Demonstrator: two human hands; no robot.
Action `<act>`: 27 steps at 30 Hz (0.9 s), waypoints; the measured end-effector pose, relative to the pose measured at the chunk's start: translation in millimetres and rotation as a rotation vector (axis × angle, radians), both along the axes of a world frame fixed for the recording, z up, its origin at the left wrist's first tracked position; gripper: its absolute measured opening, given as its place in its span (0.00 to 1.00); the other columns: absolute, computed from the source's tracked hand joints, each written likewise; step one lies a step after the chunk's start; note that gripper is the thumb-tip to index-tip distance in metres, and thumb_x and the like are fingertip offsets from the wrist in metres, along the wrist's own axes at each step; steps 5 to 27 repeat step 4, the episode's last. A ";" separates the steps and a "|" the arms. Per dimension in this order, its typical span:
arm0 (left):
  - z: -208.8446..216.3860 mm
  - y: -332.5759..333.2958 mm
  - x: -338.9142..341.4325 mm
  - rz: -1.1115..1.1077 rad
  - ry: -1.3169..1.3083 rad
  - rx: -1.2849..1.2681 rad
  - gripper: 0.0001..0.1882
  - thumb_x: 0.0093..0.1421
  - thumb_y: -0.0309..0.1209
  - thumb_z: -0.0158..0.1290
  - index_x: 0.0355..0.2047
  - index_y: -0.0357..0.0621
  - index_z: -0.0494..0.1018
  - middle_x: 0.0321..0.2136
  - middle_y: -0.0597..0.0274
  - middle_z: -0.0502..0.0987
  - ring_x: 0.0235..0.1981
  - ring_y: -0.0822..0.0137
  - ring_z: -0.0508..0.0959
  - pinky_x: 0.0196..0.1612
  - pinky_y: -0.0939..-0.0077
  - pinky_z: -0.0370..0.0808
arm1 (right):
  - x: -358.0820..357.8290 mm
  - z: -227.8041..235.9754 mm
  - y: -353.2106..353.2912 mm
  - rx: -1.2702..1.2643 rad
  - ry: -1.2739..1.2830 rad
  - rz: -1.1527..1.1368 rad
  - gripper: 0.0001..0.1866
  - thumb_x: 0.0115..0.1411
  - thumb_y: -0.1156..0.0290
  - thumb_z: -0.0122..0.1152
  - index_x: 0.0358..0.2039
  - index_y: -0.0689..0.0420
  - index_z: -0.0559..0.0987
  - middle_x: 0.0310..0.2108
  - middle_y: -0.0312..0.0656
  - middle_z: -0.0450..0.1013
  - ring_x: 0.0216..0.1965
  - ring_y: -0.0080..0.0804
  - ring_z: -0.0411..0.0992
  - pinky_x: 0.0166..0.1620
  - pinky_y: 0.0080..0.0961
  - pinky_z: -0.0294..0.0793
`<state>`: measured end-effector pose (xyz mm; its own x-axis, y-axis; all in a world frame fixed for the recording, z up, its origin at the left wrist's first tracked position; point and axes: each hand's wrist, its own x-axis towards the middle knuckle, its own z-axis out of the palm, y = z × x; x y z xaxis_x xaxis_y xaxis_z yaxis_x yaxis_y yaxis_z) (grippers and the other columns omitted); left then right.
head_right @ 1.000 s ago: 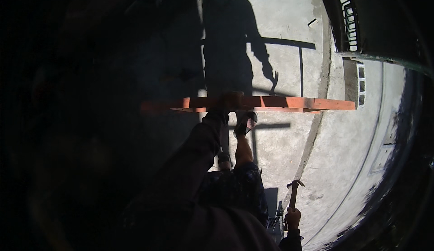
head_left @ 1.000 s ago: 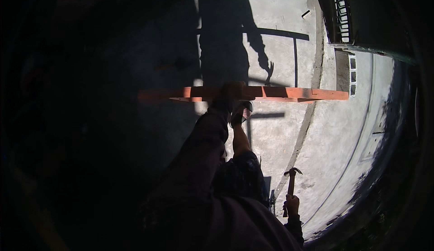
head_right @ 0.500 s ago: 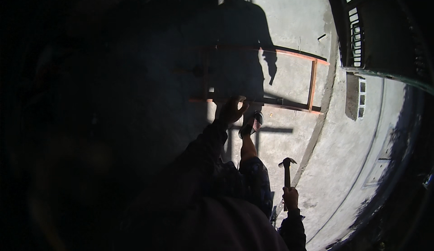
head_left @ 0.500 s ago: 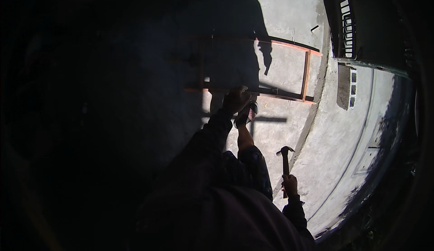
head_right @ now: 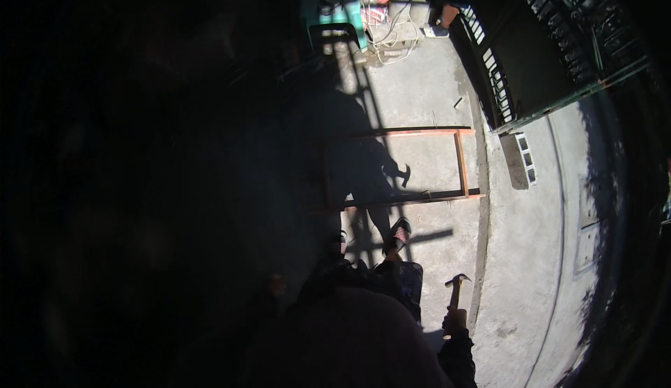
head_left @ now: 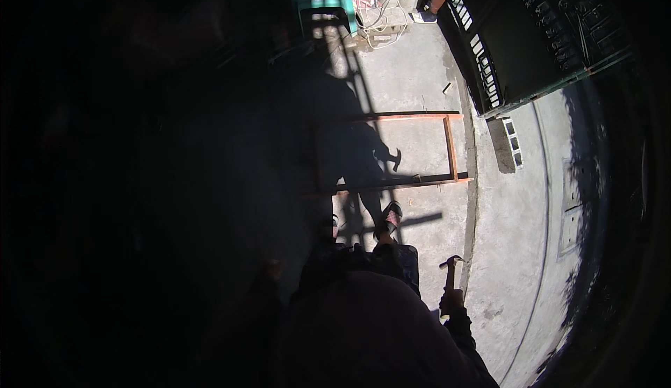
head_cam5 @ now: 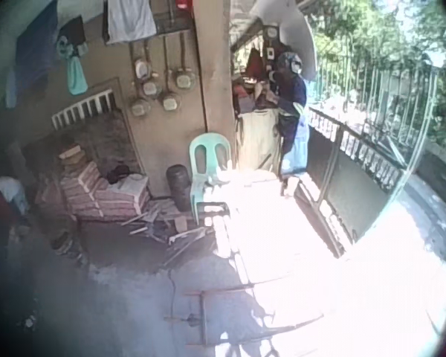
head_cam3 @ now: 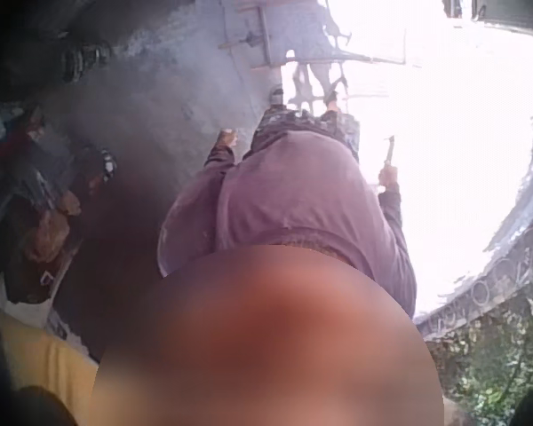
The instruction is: The person removes a mesh screen from a wooden frame, then sits on the floor and uses a hammer to drive nails into the frame, securing its joints. The person adjusts the frame position and continues hammering until the frame is assembled.
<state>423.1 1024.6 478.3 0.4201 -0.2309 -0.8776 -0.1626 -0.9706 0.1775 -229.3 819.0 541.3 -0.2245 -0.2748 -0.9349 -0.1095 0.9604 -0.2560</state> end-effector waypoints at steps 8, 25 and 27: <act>29.0 -88.6 61.7 0.116 -0.007 -0.412 0.26 0.69 0.54 0.49 0.47 0.41 0.75 0.31 0.63 0.75 0.33 0.66 0.75 0.41 0.69 0.73 | 17.3 -40.3 45.7 -0.146 -0.541 -0.157 0.08 0.65 0.64 0.55 0.34 0.55 0.73 0.21 0.38 0.67 0.16 0.32 0.67 0.15 0.30 0.63; 29.0 -88.6 61.7 0.116 -0.007 -0.412 0.26 0.69 0.54 0.49 0.47 0.41 0.75 0.31 0.63 0.75 0.33 0.66 0.75 0.41 0.69 0.73 | 17.3 -40.3 45.7 -0.146 -0.541 -0.157 0.08 0.65 0.64 0.55 0.34 0.55 0.73 0.21 0.38 0.67 0.16 0.32 0.67 0.15 0.30 0.63; 29.0 -88.6 61.7 0.116 -0.007 -0.412 0.26 0.69 0.54 0.49 0.47 0.41 0.75 0.31 0.63 0.75 0.33 0.66 0.75 0.41 0.69 0.73 | 17.3 -40.3 45.7 -0.146 -0.541 -0.157 0.08 0.65 0.64 0.55 0.34 0.55 0.73 0.21 0.38 0.67 0.16 0.32 0.67 0.15 0.30 0.63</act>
